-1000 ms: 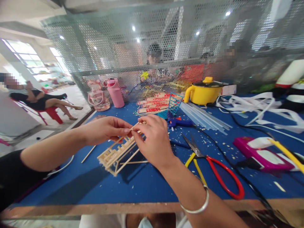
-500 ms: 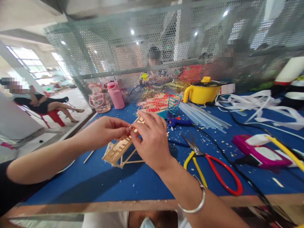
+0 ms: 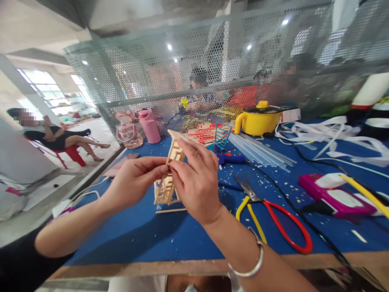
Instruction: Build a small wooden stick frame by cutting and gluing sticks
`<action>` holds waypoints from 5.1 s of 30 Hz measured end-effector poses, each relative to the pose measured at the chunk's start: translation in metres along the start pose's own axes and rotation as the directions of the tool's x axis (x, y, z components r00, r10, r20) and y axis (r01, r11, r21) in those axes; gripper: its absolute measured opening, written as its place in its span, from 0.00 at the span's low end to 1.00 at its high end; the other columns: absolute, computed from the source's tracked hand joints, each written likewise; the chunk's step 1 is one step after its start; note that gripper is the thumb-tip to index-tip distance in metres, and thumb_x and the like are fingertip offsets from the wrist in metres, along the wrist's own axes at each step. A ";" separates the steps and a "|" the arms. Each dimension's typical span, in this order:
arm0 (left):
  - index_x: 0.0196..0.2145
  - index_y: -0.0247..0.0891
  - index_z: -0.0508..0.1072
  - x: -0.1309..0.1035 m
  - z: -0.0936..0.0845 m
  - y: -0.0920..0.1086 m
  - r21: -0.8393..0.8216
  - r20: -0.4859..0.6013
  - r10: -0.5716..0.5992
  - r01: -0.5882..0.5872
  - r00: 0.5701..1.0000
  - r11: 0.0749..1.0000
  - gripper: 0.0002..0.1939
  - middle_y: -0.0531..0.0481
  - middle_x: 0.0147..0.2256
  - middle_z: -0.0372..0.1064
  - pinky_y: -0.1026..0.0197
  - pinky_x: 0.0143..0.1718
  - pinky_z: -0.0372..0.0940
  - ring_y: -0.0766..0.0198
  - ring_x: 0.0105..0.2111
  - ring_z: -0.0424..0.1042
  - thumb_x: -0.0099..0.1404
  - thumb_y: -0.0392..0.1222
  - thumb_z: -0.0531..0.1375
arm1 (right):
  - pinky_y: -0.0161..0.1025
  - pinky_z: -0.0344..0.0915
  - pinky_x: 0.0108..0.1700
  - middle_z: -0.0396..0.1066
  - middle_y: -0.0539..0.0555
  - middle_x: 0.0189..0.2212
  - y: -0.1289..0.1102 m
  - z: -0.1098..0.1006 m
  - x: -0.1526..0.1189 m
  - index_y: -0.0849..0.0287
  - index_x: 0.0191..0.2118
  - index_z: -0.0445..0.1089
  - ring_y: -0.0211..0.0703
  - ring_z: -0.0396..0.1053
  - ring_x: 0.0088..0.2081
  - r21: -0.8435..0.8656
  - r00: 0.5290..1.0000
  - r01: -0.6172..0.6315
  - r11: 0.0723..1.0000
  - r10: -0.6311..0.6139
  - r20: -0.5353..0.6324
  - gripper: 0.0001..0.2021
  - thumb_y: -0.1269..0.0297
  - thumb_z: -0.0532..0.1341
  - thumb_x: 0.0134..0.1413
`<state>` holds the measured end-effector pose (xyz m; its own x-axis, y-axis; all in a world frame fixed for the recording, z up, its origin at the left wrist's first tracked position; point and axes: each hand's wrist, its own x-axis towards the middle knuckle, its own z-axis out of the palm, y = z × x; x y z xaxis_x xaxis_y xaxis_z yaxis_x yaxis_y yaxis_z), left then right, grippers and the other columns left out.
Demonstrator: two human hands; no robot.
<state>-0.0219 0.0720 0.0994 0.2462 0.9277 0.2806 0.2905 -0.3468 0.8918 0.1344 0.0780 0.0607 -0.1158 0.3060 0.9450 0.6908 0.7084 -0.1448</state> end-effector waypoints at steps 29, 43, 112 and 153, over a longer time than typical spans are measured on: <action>0.34 0.37 0.79 -0.005 0.021 -0.050 -0.598 -0.181 -0.186 0.042 0.966 0.800 0.11 0.50 0.32 0.78 0.64 0.39 0.71 0.65 0.34 0.76 0.53 0.44 0.68 | 0.37 0.70 0.35 0.71 0.51 0.38 0.008 0.023 -0.010 0.54 0.44 0.63 0.41 0.72 0.36 0.376 0.831 -0.553 0.743 0.461 0.311 0.14 0.62 0.63 0.53; 0.33 0.38 0.80 -0.008 0.018 -0.052 -0.555 -0.263 -0.202 0.023 0.943 0.831 0.10 0.50 0.30 0.78 0.67 0.34 0.71 0.69 0.29 0.75 0.54 0.46 0.67 | 0.34 0.69 0.33 0.72 0.51 0.37 0.004 0.022 -0.011 0.56 0.44 0.64 0.38 0.72 0.34 0.352 0.855 -0.514 0.782 0.435 0.282 0.14 0.63 0.64 0.52; 0.26 0.37 0.77 -0.102 0.069 -0.042 -0.591 -0.061 -0.428 0.313 0.902 0.744 0.13 0.51 0.23 0.73 0.67 0.26 0.68 0.68 0.23 0.70 0.52 0.50 0.68 | 0.53 0.64 0.42 0.70 0.69 0.40 0.037 -0.130 -0.081 0.68 0.51 0.66 0.63 0.69 0.42 -0.675 0.562 -0.344 0.653 0.719 0.410 0.28 0.47 0.53 0.56; 0.29 0.40 0.78 -0.116 0.069 -0.009 -0.131 -0.505 0.076 -0.163 0.860 0.978 0.02 0.54 0.28 0.76 0.69 0.31 0.67 0.70 0.28 0.73 0.58 0.37 0.65 | 0.36 0.65 0.33 0.64 0.53 0.38 -0.092 -0.096 -0.110 0.48 0.58 0.56 0.42 0.63 0.34 0.324 0.412 -0.909 0.261 0.449 0.793 0.43 0.32 0.62 0.36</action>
<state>0.0110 -0.0423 0.0345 -0.2334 0.8409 0.4882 0.1225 -0.4726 0.8727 0.1522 -0.0823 -0.0020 -0.3032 0.9485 0.0914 0.0539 0.1128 -0.9922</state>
